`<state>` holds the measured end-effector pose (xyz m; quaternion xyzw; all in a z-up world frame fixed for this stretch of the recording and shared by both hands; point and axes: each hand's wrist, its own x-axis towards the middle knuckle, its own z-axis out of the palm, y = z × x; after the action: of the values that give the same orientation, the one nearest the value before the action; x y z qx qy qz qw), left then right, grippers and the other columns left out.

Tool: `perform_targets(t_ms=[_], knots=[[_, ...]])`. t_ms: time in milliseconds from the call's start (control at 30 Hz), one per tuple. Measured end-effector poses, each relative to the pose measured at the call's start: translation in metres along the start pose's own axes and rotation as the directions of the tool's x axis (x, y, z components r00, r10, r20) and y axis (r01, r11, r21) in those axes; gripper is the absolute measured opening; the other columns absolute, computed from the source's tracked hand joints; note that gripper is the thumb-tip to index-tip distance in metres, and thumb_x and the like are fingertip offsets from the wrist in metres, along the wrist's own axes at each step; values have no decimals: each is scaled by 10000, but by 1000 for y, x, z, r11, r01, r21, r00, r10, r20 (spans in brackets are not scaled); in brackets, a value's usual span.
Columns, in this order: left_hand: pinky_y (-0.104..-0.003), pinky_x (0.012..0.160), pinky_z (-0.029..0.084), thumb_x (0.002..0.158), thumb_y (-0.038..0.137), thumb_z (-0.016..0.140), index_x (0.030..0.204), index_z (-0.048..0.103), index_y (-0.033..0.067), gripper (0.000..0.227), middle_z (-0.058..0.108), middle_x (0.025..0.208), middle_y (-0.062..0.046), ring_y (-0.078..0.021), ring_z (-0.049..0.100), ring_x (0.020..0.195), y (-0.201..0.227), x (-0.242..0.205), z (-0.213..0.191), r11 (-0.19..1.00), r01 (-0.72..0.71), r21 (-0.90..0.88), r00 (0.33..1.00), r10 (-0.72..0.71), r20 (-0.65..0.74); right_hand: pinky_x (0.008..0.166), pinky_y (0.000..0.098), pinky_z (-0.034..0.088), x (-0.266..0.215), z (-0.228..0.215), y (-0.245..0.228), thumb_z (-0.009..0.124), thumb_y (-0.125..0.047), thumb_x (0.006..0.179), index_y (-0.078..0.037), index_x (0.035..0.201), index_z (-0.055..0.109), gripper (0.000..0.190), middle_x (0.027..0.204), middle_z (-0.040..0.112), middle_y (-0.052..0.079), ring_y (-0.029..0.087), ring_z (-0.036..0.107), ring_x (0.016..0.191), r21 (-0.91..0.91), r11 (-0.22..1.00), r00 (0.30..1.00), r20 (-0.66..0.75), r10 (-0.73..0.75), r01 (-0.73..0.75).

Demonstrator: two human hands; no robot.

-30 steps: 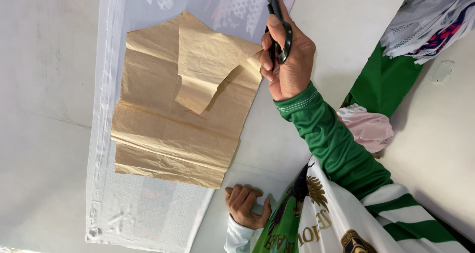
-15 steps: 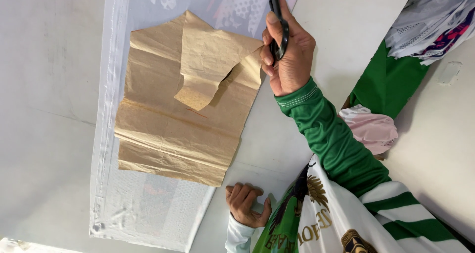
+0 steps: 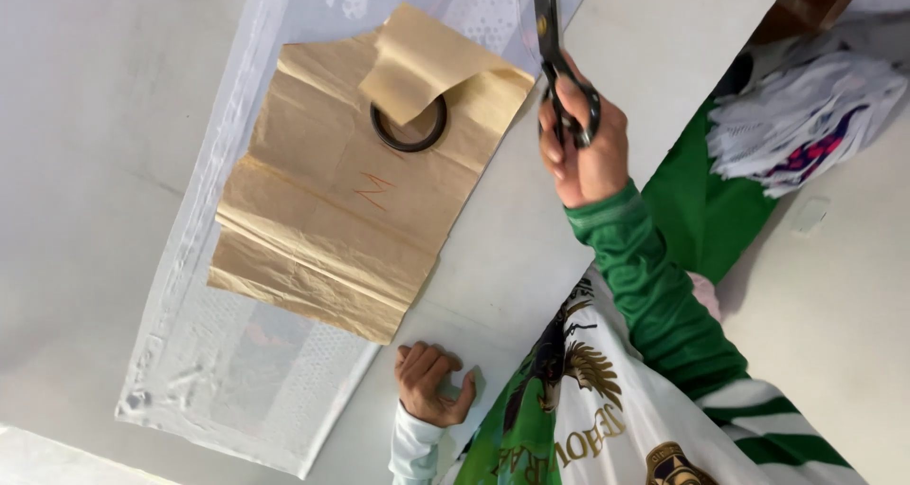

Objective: The person places a brown paper pattern on a white fabric sheet and secures it with a roll of black tape. They then use an orange chalk marker to trace the pattern's outline onto the fabric. Finally, they use a pair of scissors to cut the fabric along the traced lines.

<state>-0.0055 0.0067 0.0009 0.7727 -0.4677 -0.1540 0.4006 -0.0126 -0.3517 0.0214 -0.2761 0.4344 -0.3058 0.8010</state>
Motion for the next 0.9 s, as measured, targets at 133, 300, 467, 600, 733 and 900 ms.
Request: perform_targets(t_ms=[133,300,467,600,733,900], knots=[[-349,637,322,747,306,716,612,561,153,257,539,594,25,-180,472,546,6,2,6,999,11,46,998,-8,-59,304,218,262,-32,-47,-16,589,-152,985,-5,1543,461,591,724,527,91,102,408,411,-192,980,994,104,-26,46],[-357,598,296,770,325,714,590,527,179,299,503,559,43,-182,469,523,12,14,27,983,51,175,990,-27,-139,298,210,327,-53,-114,-30,630,-113,990,-14,1522,456,569,618,408,-1,102,404,412,-364,891,945,275,-174,270],[-401,635,499,787,187,775,777,735,93,102,621,696,-82,-306,595,613,20,96,108,983,-182,8,923,174,-343,247,240,389,-12,-171,-42,691,18,947,-56,1435,587,504,681,593,197,188,512,366,-344,899,963,80,-259,271],[-408,740,489,805,142,765,959,772,97,161,682,910,-112,-308,632,784,70,216,155,980,-175,91,893,197,-405,257,255,378,31,-183,-80,707,-2,956,-53,1428,597,487,670,579,202,193,504,366,-399,845,934,175,-312,357],[-452,857,411,877,62,666,1204,699,66,329,643,1246,-172,-402,595,1079,68,292,197,969,31,244,837,108,-536,263,239,398,81,-194,-123,698,-38,965,-62,1444,583,493,695,601,183,195,553,380,-379,858,933,228,-277,347],[-442,854,268,867,53,654,1223,668,174,376,636,1130,-28,-301,529,1078,43,333,223,785,336,520,818,30,-575,273,230,408,133,-208,-177,668,-20,984,-43,1452,568,479,695,588,176,182,544,385,-416,838,923,303,-238,353]])
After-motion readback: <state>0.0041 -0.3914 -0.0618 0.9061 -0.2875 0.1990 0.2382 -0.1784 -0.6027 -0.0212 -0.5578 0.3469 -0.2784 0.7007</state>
